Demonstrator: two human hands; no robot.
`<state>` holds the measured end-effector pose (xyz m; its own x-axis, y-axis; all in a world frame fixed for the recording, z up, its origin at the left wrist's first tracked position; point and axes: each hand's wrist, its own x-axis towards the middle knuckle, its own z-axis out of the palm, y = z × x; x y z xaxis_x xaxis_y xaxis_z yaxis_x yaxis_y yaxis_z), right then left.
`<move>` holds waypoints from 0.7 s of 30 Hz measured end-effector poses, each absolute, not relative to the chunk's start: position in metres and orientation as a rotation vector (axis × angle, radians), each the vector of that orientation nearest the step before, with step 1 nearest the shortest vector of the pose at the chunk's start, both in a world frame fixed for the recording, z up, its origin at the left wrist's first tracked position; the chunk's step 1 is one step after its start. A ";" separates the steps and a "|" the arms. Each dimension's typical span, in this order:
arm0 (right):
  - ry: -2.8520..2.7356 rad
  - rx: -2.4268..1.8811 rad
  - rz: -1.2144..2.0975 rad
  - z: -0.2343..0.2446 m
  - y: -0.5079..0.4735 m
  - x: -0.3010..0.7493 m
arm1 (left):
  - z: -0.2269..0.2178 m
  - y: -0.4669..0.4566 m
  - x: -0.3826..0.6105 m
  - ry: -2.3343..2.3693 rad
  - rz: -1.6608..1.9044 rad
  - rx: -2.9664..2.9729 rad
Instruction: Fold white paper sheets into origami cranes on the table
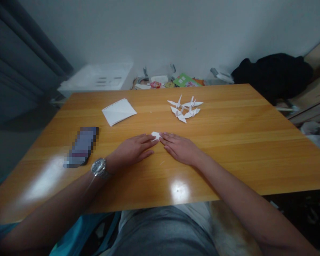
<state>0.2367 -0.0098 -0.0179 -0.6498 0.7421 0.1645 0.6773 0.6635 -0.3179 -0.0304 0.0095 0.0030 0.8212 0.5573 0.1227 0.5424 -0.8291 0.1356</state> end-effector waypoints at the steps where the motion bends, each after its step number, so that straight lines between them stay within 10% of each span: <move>1: -2.596 -1.141 0.342 -0.018 -0.009 0.238 | 0.003 0.009 -0.030 0.889 0.239 2.909; 21: -2.504 -1.220 0.171 -0.012 -0.003 0.260 | 0.000 0.009 -0.029 0.893 0.254 2.930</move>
<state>0.2599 -0.0034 -0.0121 -0.5683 0.7817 0.2568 0.7396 0.6221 -0.2570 -0.0287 0.0090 0.0001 0.8178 0.5589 0.1373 0.5476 -0.8291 0.1129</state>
